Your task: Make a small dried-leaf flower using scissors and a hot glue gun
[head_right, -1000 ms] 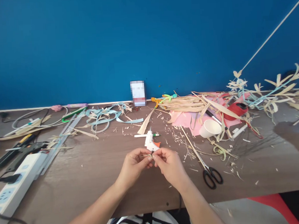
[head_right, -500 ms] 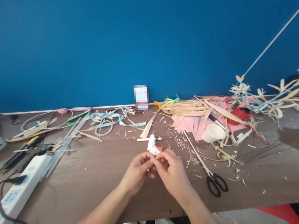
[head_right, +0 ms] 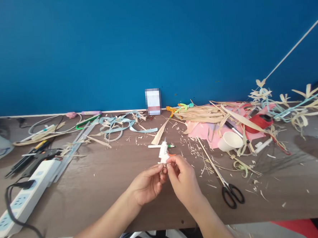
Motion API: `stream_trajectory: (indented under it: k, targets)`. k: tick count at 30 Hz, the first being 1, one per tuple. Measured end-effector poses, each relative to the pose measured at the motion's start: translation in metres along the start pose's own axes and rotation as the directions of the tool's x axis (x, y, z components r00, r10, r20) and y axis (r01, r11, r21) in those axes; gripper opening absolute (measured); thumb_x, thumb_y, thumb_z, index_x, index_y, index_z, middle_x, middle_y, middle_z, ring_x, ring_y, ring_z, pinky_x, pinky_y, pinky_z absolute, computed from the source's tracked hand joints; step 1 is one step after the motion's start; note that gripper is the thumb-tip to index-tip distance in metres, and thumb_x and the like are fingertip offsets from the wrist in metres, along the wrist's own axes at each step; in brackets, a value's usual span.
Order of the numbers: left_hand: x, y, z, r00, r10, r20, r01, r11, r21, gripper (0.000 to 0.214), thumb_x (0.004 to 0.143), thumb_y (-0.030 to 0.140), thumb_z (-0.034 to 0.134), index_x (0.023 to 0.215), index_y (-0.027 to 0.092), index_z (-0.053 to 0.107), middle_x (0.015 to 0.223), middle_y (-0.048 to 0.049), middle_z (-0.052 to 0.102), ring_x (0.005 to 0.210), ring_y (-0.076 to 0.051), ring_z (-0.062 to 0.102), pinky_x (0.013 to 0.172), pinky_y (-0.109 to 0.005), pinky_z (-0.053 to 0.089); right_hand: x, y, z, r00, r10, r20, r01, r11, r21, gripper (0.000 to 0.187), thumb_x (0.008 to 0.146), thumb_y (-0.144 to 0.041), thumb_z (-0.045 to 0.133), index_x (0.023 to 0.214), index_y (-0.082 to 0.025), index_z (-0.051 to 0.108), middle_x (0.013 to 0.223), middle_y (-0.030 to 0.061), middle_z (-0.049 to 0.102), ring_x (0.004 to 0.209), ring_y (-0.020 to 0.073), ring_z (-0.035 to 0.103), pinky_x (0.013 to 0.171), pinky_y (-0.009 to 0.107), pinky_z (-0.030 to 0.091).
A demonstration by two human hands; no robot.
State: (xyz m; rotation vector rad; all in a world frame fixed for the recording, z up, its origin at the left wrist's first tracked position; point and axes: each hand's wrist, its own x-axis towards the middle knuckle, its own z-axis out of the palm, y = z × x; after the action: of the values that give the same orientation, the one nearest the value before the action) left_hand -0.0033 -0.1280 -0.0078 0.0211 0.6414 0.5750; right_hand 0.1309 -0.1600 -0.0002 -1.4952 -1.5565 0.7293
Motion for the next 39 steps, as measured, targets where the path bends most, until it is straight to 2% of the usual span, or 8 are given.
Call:
stream_trajectory:
  k: [5, 11, 13, 16, 22, 25, 29, 39]
  targets:
    - [0.002, 0.0, 0.0, 0.998, 0.05, -0.033, -0.05, 0.999, 0.004, 0.006, 0.075, 0.013, 0.058, 0.078, 0.009, 0.06, 0.06, -0.0004, 0.058, 0.046, -0.005, 0.054, 0.038, -0.011, 0.043, -0.002, -0.002, 0.001, 0.992, -0.123, -0.031, 0.121, 0.991, -0.055, 0.01, 0.08, -0.017, 0.049, 0.084, -0.02, 0.057, 0.084, 0.0028, 0.055, 0.055, 0.0097, 0.05, 0.055, 0.023, 0.042]
    - [0.003, -0.007, -0.003, 0.951, 0.307, -0.028, -0.285, 0.911, 0.298, 0.019, 0.06, 0.022, 0.072, 0.072, 0.009, 0.064, 0.051, 0.0036, 0.048, 0.044, -0.003, 0.044, 0.037, -0.012, 0.04, 0.0, -0.004, 0.002, 0.998, -0.04, -0.053, 0.036, 0.997, -0.07, 0.011, 0.079, -0.023, 0.051, 0.07, -0.018, 0.057, 0.071, 0.0008, 0.055, 0.052, 0.0098, 0.047, 0.051, 0.023, 0.038]
    - [0.001, -0.008, -0.002, 0.906, 0.423, -0.009, -0.379, 0.823, 0.424, 0.02, 0.059, 0.026, 0.073, 0.067, 0.01, 0.063, 0.051, 0.0039, 0.046, 0.045, -0.004, 0.041, 0.038, -0.013, 0.039, 0.001, -0.003, 0.001, 0.996, 0.092, 0.009, -0.092, 0.996, 0.008, 0.014, 0.079, -0.027, 0.051, 0.069, -0.018, 0.055, 0.059, -0.0019, 0.051, 0.045, 0.0092, 0.043, 0.045, 0.022, 0.033]
    - [-0.002, -0.008, -0.001, 0.851, 0.522, 0.067, -0.452, 0.66, 0.6, 0.019, 0.063, 0.029, 0.069, 0.067, 0.011, 0.062, 0.057, 0.0014, 0.051, 0.05, -0.006, 0.043, 0.043, -0.017, 0.041, 0.003, 0.0, 0.0, 0.946, 0.267, 0.181, -0.304, 0.925, 0.225, 0.018, 0.08, -0.033, 0.048, 0.069, -0.019, 0.049, 0.042, -0.0082, 0.038, 0.036, 0.0074, 0.034, 0.038, 0.02, 0.025]
    - [-0.006, -0.005, -0.004, 0.716, 0.649, 0.256, -0.493, 0.211, 0.844, 0.013, 0.073, 0.025, 0.057, 0.07, 0.013, 0.06, 0.069, -0.0028, 0.056, 0.061, -0.011, 0.05, 0.052, -0.02, 0.041, 0.004, 0.001, 0.003, 0.89, 0.314, 0.331, -0.437, 0.798, 0.415, 0.021, 0.08, -0.032, 0.045, 0.065, -0.018, 0.041, 0.052, -0.0088, 0.041, 0.033, 0.0021, 0.03, 0.035, 0.017, 0.018]
    - [-0.007, -0.004, -0.006, 0.669, 0.668, 0.325, -0.495, 0.075, 0.865, 0.014, 0.075, 0.025, 0.053, 0.07, 0.014, 0.06, 0.072, -0.004, 0.057, 0.066, -0.012, 0.052, 0.053, -0.02, 0.04, 0.003, -0.001, 0.004, 0.878, 0.312, 0.362, -0.455, 0.779, 0.431, 0.022, 0.08, -0.034, 0.045, 0.065, -0.018, 0.041, 0.056, -0.0071, 0.045, 0.032, 0.0017, 0.033, 0.034, 0.017, 0.019]
    - [-0.005, -0.005, -0.006, 0.673, 0.669, 0.316, -0.513, 0.113, 0.851, 0.015, 0.076, 0.026, 0.053, 0.072, 0.014, 0.059, 0.075, -0.0055, 0.06, 0.067, -0.013, 0.054, 0.054, -0.02, 0.04, 0.004, -0.003, 0.003, 0.884, 0.289, 0.367, -0.436, 0.791, 0.43, 0.024, 0.077, -0.037, 0.051, 0.066, -0.018, 0.041, 0.057, -0.0076, 0.044, 0.033, 0.0017, 0.034, 0.035, 0.017, 0.021]
    - [-0.004, 0.001, 0.0, 0.817, 0.56, 0.134, -0.47, 0.512, 0.719, 0.016, 0.065, 0.027, 0.064, 0.064, 0.013, 0.055, 0.056, 0.0, 0.055, 0.051, -0.01, 0.05, 0.046, -0.02, 0.041, 0.003, -0.004, 0.003, 0.952, 0.228, 0.205, -0.274, 0.932, 0.238, 0.015, 0.078, -0.028, 0.049, 0.067, -0.018, 0.049, 0.047, -0.0064, 0.043, 0.039, 0.0066, 0.036, 0.037, 0.019, 0.027]
